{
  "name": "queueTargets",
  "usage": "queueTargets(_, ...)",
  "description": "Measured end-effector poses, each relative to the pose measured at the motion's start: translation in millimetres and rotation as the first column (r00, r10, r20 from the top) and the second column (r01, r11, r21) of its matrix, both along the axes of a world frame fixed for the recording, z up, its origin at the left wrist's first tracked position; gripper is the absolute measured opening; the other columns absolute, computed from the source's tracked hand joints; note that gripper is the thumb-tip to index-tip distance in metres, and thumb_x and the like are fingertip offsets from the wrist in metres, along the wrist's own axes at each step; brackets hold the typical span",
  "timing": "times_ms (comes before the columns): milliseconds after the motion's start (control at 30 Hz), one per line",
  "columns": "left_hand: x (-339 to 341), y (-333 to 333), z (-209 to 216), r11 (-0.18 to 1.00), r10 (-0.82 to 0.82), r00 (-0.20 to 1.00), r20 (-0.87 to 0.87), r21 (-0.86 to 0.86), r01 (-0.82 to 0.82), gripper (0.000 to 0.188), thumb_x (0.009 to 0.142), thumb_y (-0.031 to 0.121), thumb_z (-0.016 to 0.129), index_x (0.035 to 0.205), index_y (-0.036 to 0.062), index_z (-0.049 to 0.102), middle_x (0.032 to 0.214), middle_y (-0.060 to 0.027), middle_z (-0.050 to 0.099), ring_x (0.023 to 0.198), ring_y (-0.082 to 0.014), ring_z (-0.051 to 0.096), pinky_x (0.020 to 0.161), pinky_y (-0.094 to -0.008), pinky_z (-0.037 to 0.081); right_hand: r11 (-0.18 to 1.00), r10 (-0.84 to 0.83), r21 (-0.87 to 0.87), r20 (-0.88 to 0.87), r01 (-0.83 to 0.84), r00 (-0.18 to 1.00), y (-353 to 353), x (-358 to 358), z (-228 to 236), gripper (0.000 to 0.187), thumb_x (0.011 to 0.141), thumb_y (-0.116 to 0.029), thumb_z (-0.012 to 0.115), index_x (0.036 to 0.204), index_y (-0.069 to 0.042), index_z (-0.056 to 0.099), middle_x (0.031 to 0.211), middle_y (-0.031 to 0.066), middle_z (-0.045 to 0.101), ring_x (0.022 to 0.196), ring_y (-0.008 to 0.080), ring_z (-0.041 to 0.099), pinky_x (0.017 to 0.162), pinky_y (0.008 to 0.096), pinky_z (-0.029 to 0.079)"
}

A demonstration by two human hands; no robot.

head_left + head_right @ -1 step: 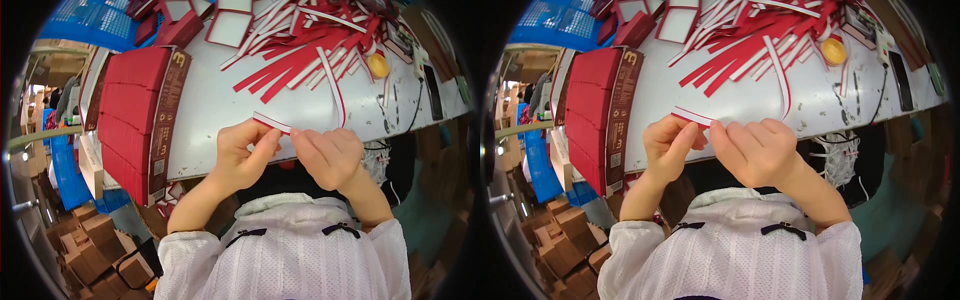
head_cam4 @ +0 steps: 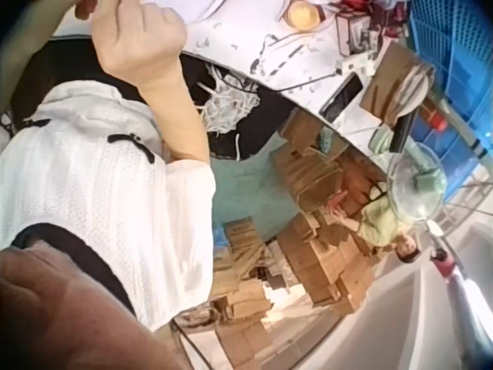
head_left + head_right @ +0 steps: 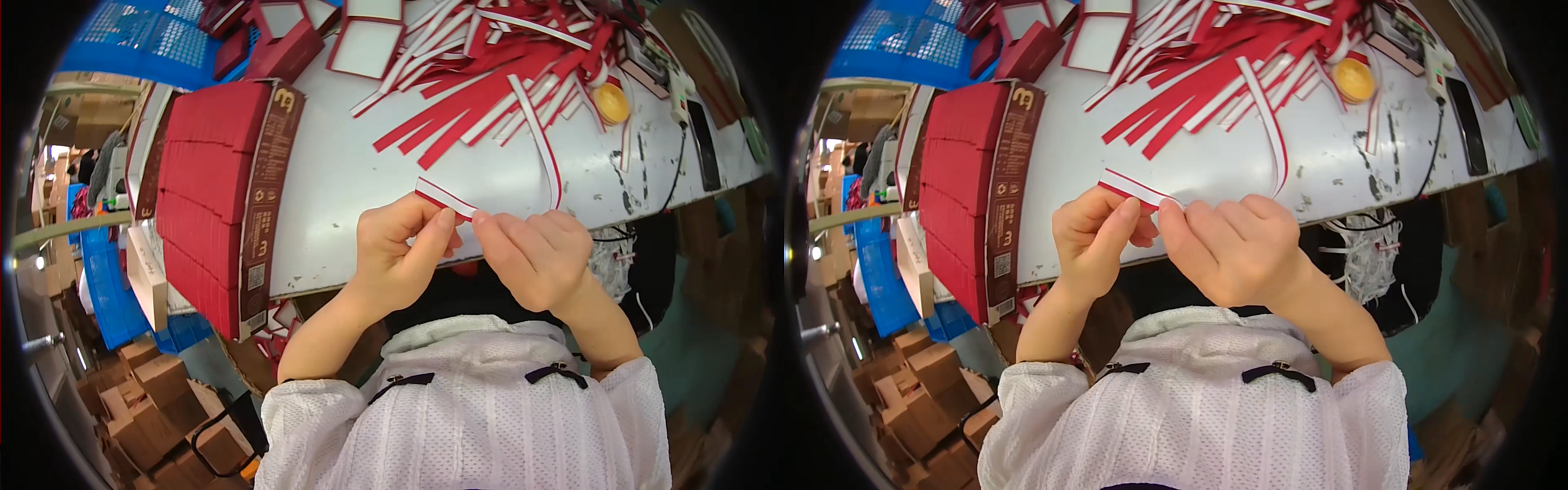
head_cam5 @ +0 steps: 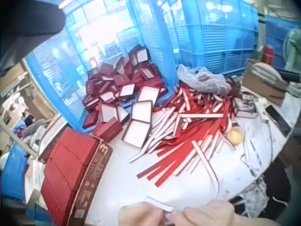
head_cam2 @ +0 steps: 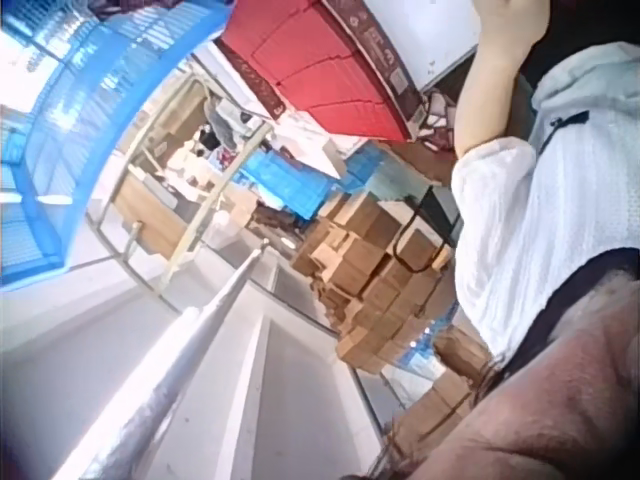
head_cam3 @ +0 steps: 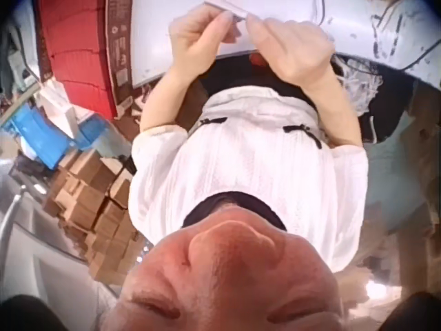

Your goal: The person assembles small red jewelry boxes by hand at a cluttered workbench. They repeatedly pick up a box, thread a red ribbon through a slot, and place the finished unit into a large cardboard bin.

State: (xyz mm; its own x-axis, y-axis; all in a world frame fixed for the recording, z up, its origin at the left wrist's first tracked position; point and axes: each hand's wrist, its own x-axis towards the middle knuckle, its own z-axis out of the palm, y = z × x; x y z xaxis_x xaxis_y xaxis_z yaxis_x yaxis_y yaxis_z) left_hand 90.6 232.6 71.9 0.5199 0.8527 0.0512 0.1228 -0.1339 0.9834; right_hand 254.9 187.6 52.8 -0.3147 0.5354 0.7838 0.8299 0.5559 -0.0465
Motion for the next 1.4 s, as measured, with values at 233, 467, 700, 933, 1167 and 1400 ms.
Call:
queueTargets(233,19,-4,-22,0.985,-0.024,0.993,0.114,-0.169,0.043,0.014,0.079,0.000,0.042,0.074,-0.0043,0.054,0.062,-0.0074,0.056,0.054,-0.0113,0.052,0.051,-0.0218,0.043,0.963,-0.040,-0.258,-0.428,-0.079,0.903,-16,4,-9,0.020,0.059,-0.005,0.057,0.079,-0.003,0.056,0.063,0.0030,0.052,0.045,0.0146,0.048,0.039,0.0241,0.035)
queueTargets(467,30,-13,-36,0.838,-0.079,0.994,-0.078,0.535,0.109,0.008,0.061,-0.005,0.052,0.067,-0.0006,0.053,0.055,-0.0072,0.051,0.045,-0.0155,0.049,0.042,-0.0235,0.038,0.907,-0.069,-0.406,-0.414,-0.117,0.907,-23,13,-2,0.013,0.062,-0.001,0.059,0.074,-0.002,0.054,0.069,0.0058,0.055,0.050,0.0199,0.053,0.044,0.0265,0.042)
queueTargets(700,41,-30,-48,0.871,-0.016,0.993,0.120,0.489,-0.045,0.005,0.064,-0.003,0.051,0.068,-0.0012,0.054,0.057,-0.0078,0.053,0.046,-0.0176,0.051,0.043,-0.0247,0.041,0.857,-0.380,-0.443,-0.888,-0.263,0.257,-49,21,-16,0.006,0.074,-0.001,0.047,0.076,-0.001,0.053,0.062,0.0037,0.052,0.047,0.0067,0.048,0.042,0.0208,0.038)
queueTargets(933,-9,-24,-64,0.830,0.501,0.594,0.630,-0.545,-0.122,0.016,0.079,0.015,0.046,0.087,0.0007,0.049,0.106,-0.0205,0.049,0.086,-0.0252,0.057,0.066,-0.0350,0.051,0.990,-0.062,0.051,-0.668,-0.128,-0.742,-154,163,-116,0.016,0.081,-0.004,0.039,0.090,0.006,0.047,0.095,0.0176,0.055,0.082,0.0200,0.057,0.067,0.0276,0.049)
queueTargets(1167,-72,5,-17,0.887,0.439,0.398,0.806,-0.460,-0.045,0.017,0.078,0.011,0.044,0.090,0.0008,0.052,0.084,-0.0106,0.054,0.071,-0.0165,0.056,0.058,-0.0287,0.048,0.552,-0.738,-0.834,-0.488,-0.001,-0.466,-262,268,-259,0.035,0.076,0.003,0.039,0.111,0.006,0.037,0.114,0.0232,0.043,0.102,0.0273,0.048,0.082,0.0341,0.043)
queueTargets(1400,-5,-18,11,0.997,-0.054,0.923,0.381,-0.026,0.069,0.016,0.079,0.011,0.045,0.079,-0.0028,0.054,0.078,-0.0169,0.056,0.064,-0.0224,0.055,0.056,-0.0301,0.047,0.611,-0.654,-0.775,-0.382,0.158,0.654,-97,83,-14,0.015,0.077,-0.006,0.052,0.089,0.001,0.056,0.079,0.0128,0.058,0.063,0.0175,0.055,0.057,0.0273,0.043)
